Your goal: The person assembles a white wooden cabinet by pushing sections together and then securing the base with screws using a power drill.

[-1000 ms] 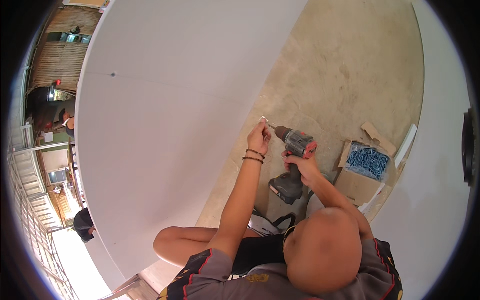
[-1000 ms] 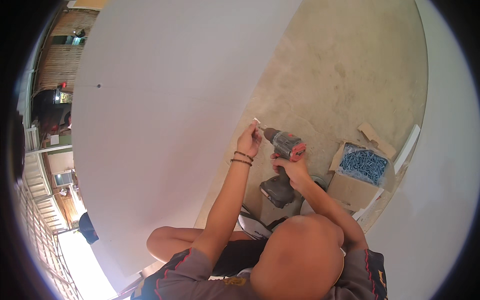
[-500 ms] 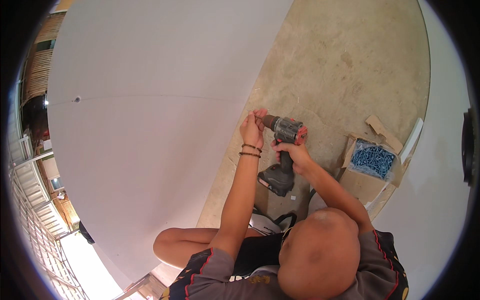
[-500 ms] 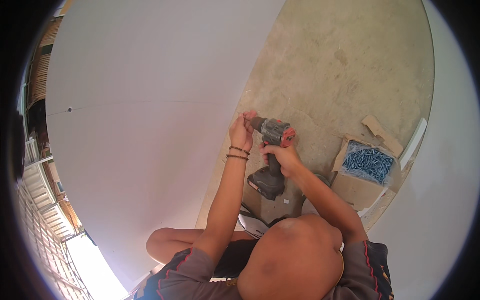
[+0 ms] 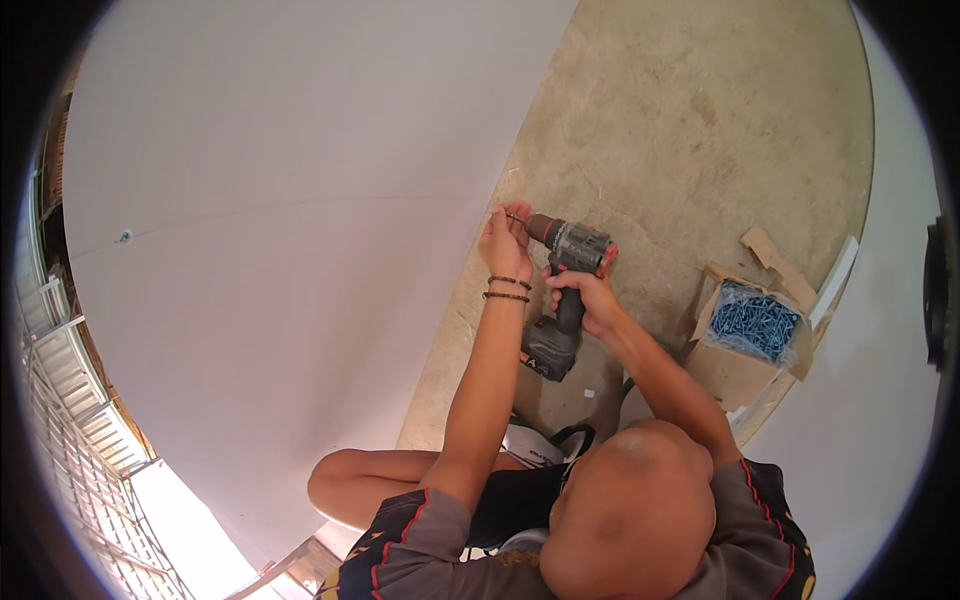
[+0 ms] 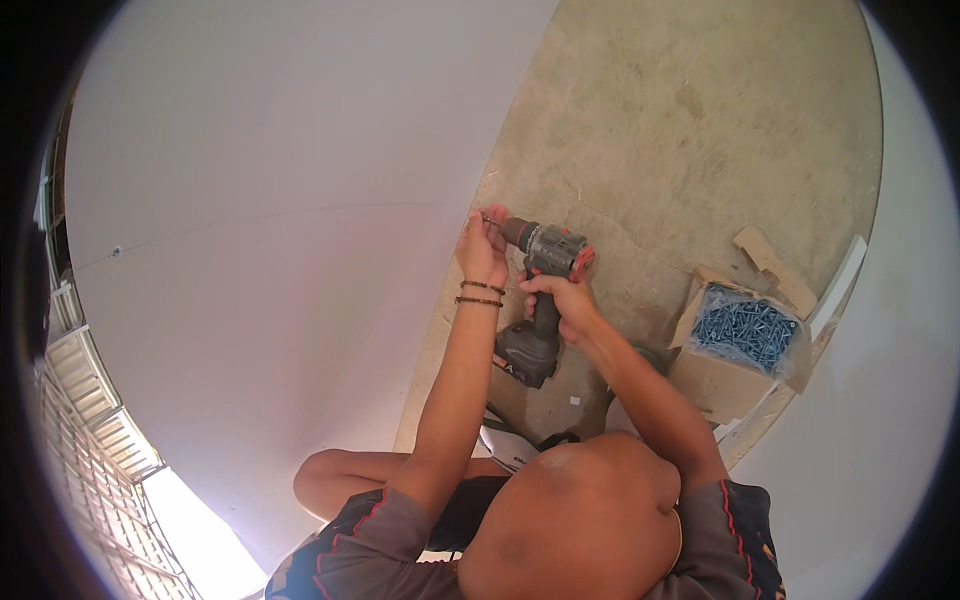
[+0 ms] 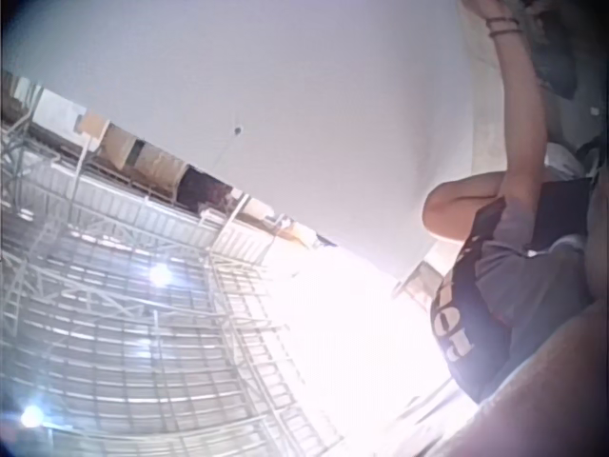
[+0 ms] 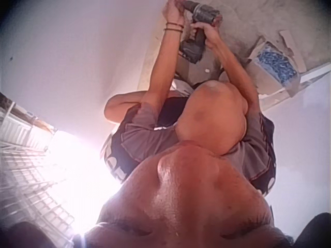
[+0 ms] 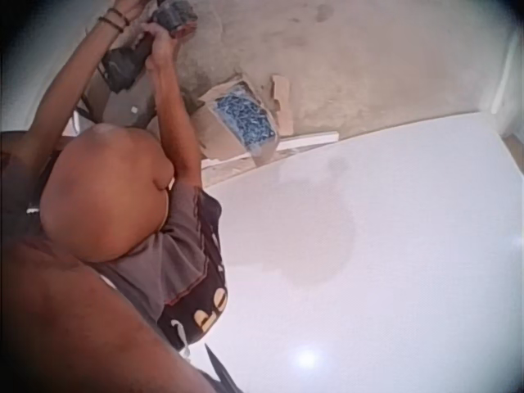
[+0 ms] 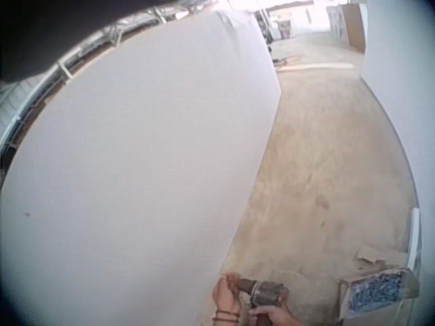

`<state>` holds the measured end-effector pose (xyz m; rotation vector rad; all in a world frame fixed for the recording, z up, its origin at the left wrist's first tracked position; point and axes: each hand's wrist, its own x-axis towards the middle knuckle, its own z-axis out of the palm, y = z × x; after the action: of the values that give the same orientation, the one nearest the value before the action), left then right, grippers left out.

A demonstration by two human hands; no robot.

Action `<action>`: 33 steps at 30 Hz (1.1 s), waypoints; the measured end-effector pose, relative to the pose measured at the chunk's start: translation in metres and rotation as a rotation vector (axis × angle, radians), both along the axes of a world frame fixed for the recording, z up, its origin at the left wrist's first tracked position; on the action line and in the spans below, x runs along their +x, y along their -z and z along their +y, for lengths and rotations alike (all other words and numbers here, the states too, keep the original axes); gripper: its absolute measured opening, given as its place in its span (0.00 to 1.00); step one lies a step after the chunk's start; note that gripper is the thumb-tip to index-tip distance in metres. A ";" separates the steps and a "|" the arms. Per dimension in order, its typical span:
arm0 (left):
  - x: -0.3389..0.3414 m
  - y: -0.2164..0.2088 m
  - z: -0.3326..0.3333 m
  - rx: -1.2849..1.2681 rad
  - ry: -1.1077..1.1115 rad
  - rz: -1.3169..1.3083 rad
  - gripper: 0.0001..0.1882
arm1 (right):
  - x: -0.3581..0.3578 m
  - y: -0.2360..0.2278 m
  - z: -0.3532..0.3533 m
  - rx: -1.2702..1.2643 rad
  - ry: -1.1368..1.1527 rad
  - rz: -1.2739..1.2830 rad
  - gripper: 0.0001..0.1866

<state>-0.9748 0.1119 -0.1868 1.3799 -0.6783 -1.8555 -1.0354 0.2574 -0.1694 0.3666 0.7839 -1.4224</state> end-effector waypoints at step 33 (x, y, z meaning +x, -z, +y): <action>0.025 0.005 -0.029 0.125 0.385 -0.128 0.13 | 0.014 0.024 -0.008 0.004 0.075 -0.052 0.12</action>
<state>-0.9502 0.0825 -0.1918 1.5418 -0.9625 -2.1495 -1.0215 0.2497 -0.1932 0.4385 0.7372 -1.4761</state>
